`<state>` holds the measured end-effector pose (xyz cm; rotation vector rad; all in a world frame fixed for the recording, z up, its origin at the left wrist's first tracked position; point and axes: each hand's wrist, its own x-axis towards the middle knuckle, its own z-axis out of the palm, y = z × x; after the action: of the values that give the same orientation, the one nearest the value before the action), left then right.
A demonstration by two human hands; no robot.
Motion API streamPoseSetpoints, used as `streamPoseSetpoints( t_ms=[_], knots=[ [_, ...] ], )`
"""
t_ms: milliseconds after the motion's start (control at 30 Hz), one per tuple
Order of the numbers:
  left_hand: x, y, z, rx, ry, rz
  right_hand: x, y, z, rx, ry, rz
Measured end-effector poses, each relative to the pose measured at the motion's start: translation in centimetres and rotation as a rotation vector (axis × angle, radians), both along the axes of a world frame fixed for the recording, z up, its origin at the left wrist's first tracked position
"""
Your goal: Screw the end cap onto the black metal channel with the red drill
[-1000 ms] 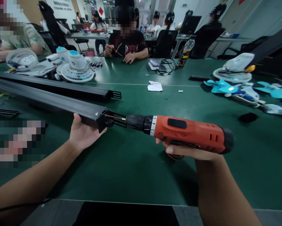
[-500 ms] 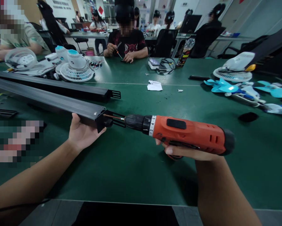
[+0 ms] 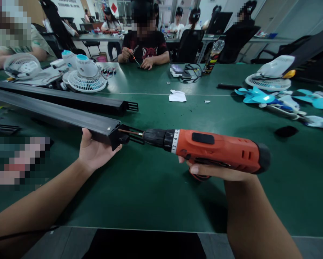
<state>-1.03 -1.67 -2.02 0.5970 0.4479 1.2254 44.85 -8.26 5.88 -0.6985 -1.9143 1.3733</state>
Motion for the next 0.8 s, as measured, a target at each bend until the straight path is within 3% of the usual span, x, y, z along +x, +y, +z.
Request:
streamPoseSetpoints(
  t_ms=[200,500,800],
  knots=[
    [0.37,-0.17,0.13,0.019,0.033,0.032,-0.04,0.17,0.27,0.01,-0.017,0.03],
    [-0.42,0.09,-0.13,0.01,0.004,-0.025,0.04,0.24,0.76,-0.037,-0.027,0.062],
    [0.19,-0.27,0.29,0.006,0.007,0.002,0.3,-0.11,0.32,-0.053,-0.044,0.009]
  ],
)
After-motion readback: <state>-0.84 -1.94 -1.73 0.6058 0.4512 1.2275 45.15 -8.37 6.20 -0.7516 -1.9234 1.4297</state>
